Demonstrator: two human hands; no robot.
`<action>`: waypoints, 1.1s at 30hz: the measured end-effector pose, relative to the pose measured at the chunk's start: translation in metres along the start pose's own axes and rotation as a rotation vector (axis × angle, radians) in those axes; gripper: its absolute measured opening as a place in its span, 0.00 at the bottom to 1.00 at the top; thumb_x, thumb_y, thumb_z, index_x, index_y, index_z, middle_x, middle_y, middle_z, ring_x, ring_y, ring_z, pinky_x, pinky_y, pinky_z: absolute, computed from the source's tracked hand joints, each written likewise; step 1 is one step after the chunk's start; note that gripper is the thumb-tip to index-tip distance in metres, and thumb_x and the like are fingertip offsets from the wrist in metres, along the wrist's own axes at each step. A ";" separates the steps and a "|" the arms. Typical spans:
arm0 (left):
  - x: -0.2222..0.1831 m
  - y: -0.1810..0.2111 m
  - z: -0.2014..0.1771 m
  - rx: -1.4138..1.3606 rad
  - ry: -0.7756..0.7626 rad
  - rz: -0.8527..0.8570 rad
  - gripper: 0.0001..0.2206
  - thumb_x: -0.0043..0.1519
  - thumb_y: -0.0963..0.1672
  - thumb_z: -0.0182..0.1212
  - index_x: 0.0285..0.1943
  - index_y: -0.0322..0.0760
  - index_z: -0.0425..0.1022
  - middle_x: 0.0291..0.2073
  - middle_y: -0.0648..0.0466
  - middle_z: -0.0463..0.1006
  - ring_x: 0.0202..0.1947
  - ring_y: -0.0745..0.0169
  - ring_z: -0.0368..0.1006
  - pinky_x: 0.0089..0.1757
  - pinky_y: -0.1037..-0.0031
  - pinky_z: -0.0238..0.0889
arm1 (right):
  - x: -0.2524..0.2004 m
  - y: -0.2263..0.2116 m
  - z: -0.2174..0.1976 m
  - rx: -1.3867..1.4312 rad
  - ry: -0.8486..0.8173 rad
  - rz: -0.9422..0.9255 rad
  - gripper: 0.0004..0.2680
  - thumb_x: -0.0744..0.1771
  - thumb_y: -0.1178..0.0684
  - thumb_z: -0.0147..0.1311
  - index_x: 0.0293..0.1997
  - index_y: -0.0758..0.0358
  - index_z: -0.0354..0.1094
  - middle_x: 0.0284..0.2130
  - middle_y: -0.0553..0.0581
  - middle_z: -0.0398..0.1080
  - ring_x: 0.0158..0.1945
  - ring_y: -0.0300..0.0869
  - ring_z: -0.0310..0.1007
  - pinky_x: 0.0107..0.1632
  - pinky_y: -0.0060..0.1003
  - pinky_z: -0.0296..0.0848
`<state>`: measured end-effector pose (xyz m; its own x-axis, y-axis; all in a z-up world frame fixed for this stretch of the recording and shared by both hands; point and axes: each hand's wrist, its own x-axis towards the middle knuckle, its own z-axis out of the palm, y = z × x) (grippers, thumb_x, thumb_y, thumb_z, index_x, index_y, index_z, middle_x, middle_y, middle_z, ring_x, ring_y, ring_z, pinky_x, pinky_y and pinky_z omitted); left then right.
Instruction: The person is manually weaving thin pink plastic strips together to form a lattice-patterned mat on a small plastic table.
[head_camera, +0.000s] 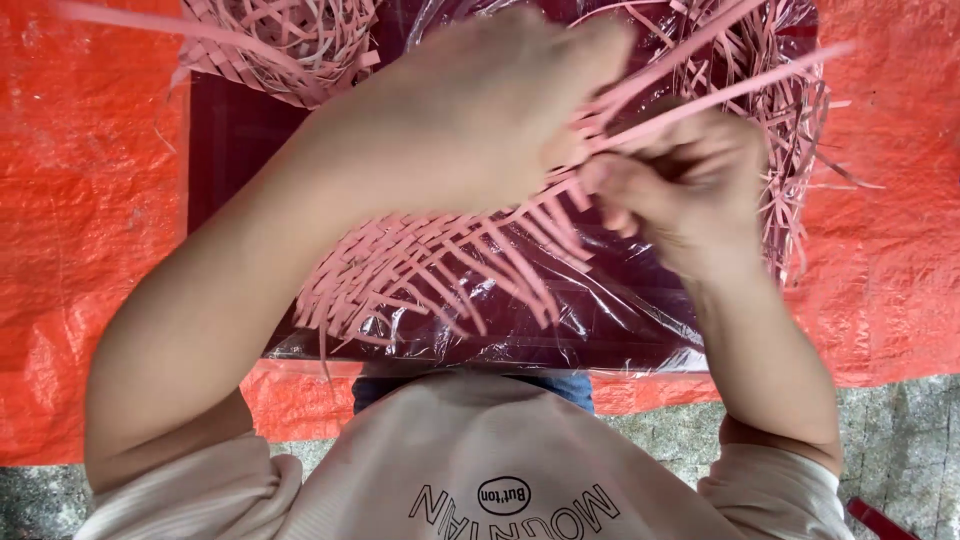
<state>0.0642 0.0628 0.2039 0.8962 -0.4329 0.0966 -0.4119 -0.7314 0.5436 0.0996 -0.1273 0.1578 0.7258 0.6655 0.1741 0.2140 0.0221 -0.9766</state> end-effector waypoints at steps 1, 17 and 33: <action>0.003 -0.004 0.003 0.004 0.002 -0.002 0.08 0.54 0.37 0.53 0.33 0.33 0.56 0.17 0.46 0.66 0.18 0.46 0.65 0.22 0.58 0.51 | 0.000 0.014 0.002 0.001 -0.002 -0.004 0.04 0.63 0.59 0.55 0.29 0.65 0.64 0.17 0.52 0.65 0.15 0.30 0.61 0.18 0.17 0.60; 0.004 -0.138 0.156 -0.474 -0.275 -0.380 0.09 0.47 0.43 0.62 0.36 0.37 0.75 0.35 0.43 0.74 0.40 0.41 0.69 0.40 0.60 0.60 | -0.001 0.101 0.030 0.319 0.160 0.669 0.06 0.56 0.65 0.61 0.25 0.77 0.65 0.14 0.65 0.66 0.13 0.39 0.68 0.14 0.26 0.70; -0.010 -0.124 0.137 -0.718 -0.222 -0.279 0.32 0.44 0.37 0.65 0.59 0.25 0.57 0.54 0.38 0.64 0.57 0.36 0.54 0.55 0.53 0.44 | 0.004 0.115 0.032 0.286 0.151 0.553 0.06 0.58 0.64 0.59 0.29 0.78 0.65 0.18 0.66 0.67 0.15 0.43 0.70 0.17 0.30 0.73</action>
<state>0.0839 0.0856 0.0218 0.8658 -0.4338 -0.2494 0.0971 -0.3433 0.9342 0.1063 -0.0984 0.0419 0.7678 0.5234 -0.3695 -0.3862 -0.0821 -0.9188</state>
